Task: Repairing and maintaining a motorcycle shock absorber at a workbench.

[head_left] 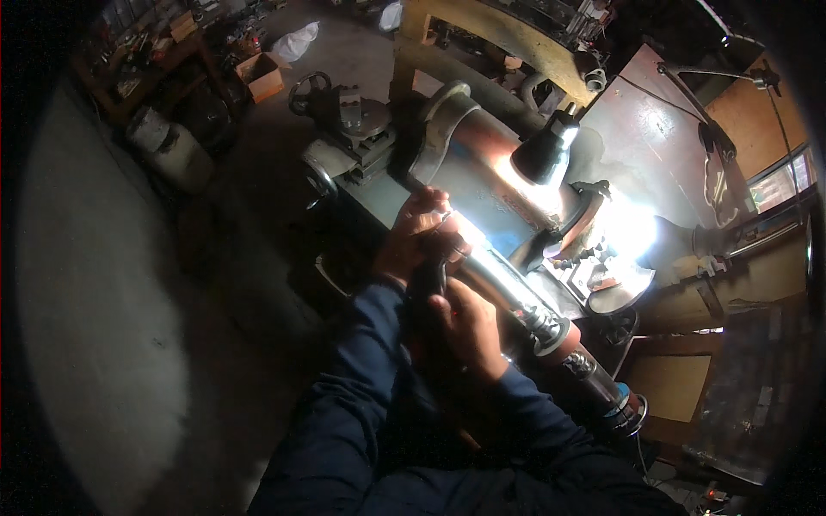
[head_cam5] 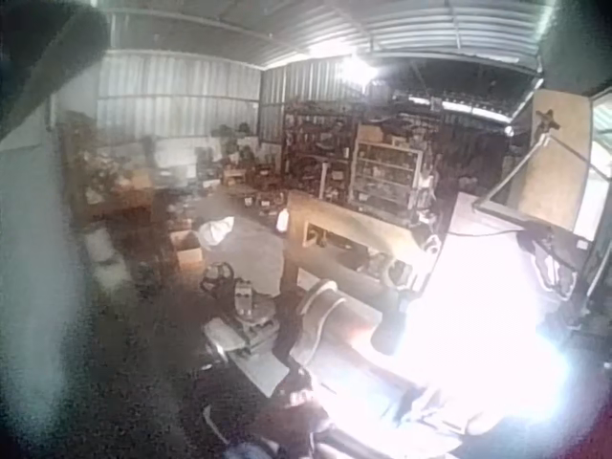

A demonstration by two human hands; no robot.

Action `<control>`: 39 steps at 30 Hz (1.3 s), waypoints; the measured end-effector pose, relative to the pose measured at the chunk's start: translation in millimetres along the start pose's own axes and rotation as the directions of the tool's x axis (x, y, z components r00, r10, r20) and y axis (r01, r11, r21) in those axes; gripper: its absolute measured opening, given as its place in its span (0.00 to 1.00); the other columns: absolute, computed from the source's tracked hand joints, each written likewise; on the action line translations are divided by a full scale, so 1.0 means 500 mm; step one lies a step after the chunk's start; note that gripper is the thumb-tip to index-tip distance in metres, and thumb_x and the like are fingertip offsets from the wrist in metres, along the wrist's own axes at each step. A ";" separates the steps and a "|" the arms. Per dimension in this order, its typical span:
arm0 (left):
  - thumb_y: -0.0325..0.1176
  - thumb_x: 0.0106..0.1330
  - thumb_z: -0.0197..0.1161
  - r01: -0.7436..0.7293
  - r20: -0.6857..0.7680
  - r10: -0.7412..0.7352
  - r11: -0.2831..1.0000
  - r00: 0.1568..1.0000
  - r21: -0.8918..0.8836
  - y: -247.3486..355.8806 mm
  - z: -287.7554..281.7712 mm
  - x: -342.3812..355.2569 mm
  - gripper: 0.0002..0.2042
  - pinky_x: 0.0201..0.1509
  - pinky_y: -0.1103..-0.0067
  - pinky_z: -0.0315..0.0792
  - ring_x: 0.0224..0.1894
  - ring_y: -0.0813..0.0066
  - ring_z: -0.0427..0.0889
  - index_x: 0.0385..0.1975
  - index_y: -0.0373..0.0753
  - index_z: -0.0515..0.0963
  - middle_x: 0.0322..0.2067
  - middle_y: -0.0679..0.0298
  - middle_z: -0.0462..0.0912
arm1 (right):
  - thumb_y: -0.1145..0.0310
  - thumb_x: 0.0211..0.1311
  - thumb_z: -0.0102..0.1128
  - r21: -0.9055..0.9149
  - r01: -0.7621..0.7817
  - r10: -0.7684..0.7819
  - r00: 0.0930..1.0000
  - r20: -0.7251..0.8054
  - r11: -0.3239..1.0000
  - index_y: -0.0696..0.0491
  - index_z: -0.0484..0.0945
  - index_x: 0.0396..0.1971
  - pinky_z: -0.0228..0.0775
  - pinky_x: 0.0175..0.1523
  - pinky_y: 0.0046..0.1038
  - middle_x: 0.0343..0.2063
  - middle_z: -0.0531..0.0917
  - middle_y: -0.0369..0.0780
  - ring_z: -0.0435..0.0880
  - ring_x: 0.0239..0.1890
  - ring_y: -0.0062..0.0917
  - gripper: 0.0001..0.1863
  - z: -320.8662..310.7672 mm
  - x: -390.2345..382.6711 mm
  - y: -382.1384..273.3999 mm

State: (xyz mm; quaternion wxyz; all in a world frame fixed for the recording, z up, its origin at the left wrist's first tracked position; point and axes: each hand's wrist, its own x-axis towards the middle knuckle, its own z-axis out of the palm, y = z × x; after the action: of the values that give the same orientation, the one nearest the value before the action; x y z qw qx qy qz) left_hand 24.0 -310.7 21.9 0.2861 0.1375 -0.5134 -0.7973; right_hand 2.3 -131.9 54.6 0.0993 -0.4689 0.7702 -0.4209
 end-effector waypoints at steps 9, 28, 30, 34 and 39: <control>0.27 0.57 0.60 0.185 0.025 -0.193 0.881 0.981 -0.436 0.030 0.018 0.024 0.12 0.43 0.78 0.74 0.38 0.76 0.77 0.41 0.42 0.72 0.38 0.65 0.76 | 0.66 0.49 0.70 -0.276 0.208 -0.253 0.957 -0.139 0.938 0.55 0.73 0.49 0.70 0.48 0.41 0.47 0.75 0.49 0.75 0.48 0.44 0.27 -0.059 0.006 -0.028; 0.22 0.60 0.50 -0.076 0.144 0.115 0.965 0.983 -0.252 0.018 -0.022 0.025 0.18 0.64 0.73 0.63 0.56 0.63 0.72 0.52 0.31 0.67 0.50 0.49 0.75 | 0.64 0.40 0.68 -0.318 0.369 -0.307 0.924 0.230 0.873 0.48 0.61 0.64 0.64 0.63 0.44 0.61 0.63 0.47 0.58 0.63 0.51 0.44 -0.077 0.090 -0.045; 0.24 0.59 0.50 0.123 0.176 -0.033 0.840 0.984 -0.528 0.022 0.004 0.014 0.21 0.67 0.70 0.59 0.62 0.62 0.66 0.55 0.32 0.64 0.55 0.53 0.70 | 0.61 0.51 0.58 -0.480 0.328 -0.322 0.942 0.097 0.814 0.45 0.63 0.63 0.68 0.59 0.41 0.57 0.66 0.50 0.65 0.59 0.46 0.35 -0.045 0.082 -0.025; 0.25 0.62 0.50 0.142 0.051 -0.136 0.823 0.989 -0.550 -0.005 0.039 0.019 0.13 0.62 0.71 0.64 0.57 0.67 0.69 0.47 0.37 0.67 0.41 0.62 0.73 | 0.64 0.56 0.49 -0.653 0.206 -0.420 0.887 -0.190 0.729 0.40 0.72 0.55 0.65 0.60 0.36 0.57 0.69 0.48 0.71 0.58 0.42 0.24 0.033 0.086 0.043; 0.23 0.65 0.47 0.139 0.229 -0.013 0.829 0.973 -0.542 -0.013 -0.017 0.015 0.15 0.67 0.68 0.61 0.59 0.67 0.68 0.51 0.39 0.69 0.48 0.59 0.74 | 0.61 0.49 0.58 -0.527 0.312 -0.477 0.854 -0.209 0.791 0.39 0.77 0.44 0.55 0.63 0.44 0.54 0.71 0.40 0.64 0.62 0.35 0.19 0.073 0.077 0.021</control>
State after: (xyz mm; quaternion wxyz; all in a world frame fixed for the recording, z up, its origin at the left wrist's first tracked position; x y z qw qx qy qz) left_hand 20.4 -319.2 12.8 0.2241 -0.0183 -0.2820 -0.9327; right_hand -5.0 -180.9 33.3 -0.2409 -0.5532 0.7375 -0.3032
